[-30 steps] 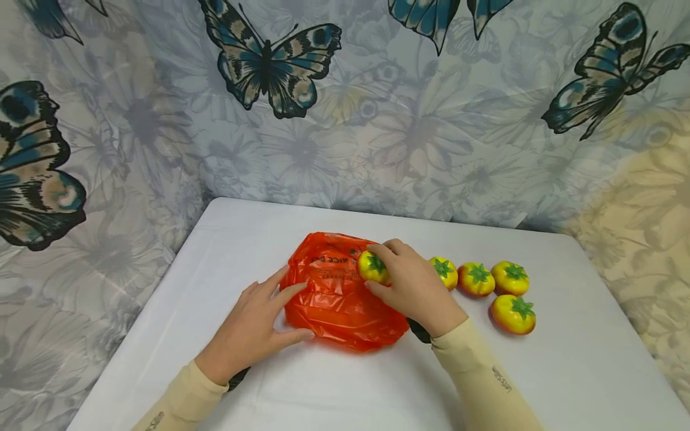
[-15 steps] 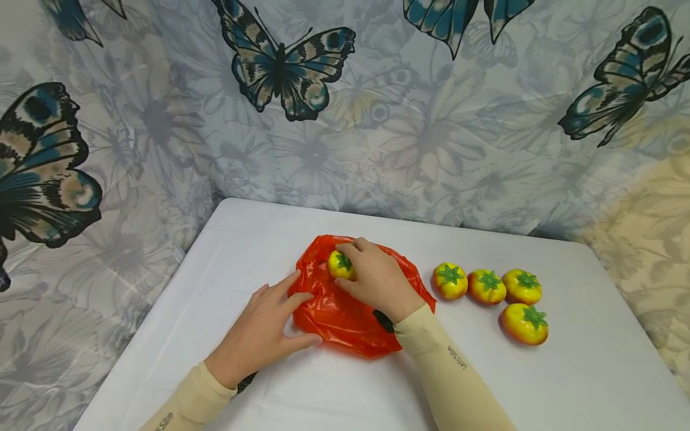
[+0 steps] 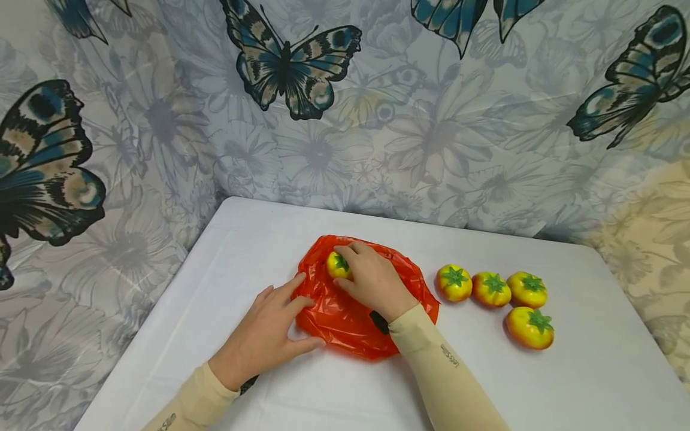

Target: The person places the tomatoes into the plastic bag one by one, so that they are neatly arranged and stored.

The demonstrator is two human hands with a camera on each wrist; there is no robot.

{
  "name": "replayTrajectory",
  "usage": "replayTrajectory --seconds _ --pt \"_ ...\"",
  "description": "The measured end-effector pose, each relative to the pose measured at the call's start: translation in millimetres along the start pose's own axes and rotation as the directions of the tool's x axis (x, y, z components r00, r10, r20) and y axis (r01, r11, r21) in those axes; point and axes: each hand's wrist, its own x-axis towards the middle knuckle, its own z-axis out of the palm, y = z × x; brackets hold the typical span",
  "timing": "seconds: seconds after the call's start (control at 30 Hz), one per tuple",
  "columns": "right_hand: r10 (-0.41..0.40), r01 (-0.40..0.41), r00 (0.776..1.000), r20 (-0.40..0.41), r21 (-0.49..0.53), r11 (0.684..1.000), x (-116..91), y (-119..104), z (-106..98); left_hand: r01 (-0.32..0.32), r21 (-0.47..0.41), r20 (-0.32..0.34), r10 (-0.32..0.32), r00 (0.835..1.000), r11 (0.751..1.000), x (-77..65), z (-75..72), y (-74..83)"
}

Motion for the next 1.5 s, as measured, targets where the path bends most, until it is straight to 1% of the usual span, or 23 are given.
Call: replayTrajectory --seconds 0.23,0.47,0.7,0.83,0.93,1.0,1.1,1.17,1.23,1.33,1.43,1.5 --pt "-0.003 0.003 1.0 0.002 -0.012 1.0 3.4 3.2 1.1 -0.014 0.018 0.007 0.014 1.0 1.0 2.3 -0.7 1.3" --pt "0.011 -0.011 1.0 0.005 -0.016 1.0 4.8 5.3 4.5 -0.016 0.022 0.022 0.016 1.0 1.0 3.7 -1.2 2.6" --pt "0.015 -0.015 1.0 0.001 -0.026 1.0 5.8 7.3 7.6 -0.037 0.021 0.025 0.036 0.999 0.999 6.1 -0.3 3.5" --pt "0.014 -0.014 1.0 -0.004 -0.031 0.999 3.8 6.9 3.5 -0.044 0.021 0.018 0.043 0.999 0.999 6.8 0.6 3.5" --pt "0.015 -0.015 1.0 -0.015 -0.015 1.0 -3.2 6.7 -3.9 -0.038 0.016 0.021 0.038 0.999 0.999 5.6 1.4 3.7" --pt "0.002 -0.002 0.999 -0.039 -0.01 1.0 -11.0 7.7 -11.0 -0.031 0.015 0.026 0.031 0.999 0.999 3.6 2.4 4.0" --pt "-0.02 0.018 0.997 -0.077 -0.019 1.0 -25.4 9.9 -27.4 0.005 0.007 0.051 -0.005 0.999 1.0 -0.6 1.6 2.3" --pt "-0.016 0.012 0.994 -0.109 -0.04 0.999 -42.4 17.6 -42.1 0.011 -0.001 0.058 -0.011 0.998 1.0 -0.3 3.4 4.3" --pt "0.008 -0.016 0.991 -0.132 -0.058 0.998 -61.0 26.8 -55.9 0.02 -0.007 0.063 -0.019 0.998 1.0 -0.3 3.6 5.0" --pt "0.042 -0.06 0.983 -0.176 -0.101 0.993 -91.7 46.2 -70.6 0.026 -0.009 0.052 -0.026 0.998 1.0 -1.1 3.8 6.3" --pt "0.092 -0.124 0.97 -0.223 -0.136 0.983 -126.0 71.8 -81.1 0.044 -0.014 0.058 -0.043 0.997 0.999 -1.0 5.0 9.3" --pt "0.136 -0.177 0.957 -0.255 -0.147 0.973 -149.4 90.4 -86.9 0.046 -0.02 0.062 -0.045 0.997 0.999 0.5 6.4 12.2"
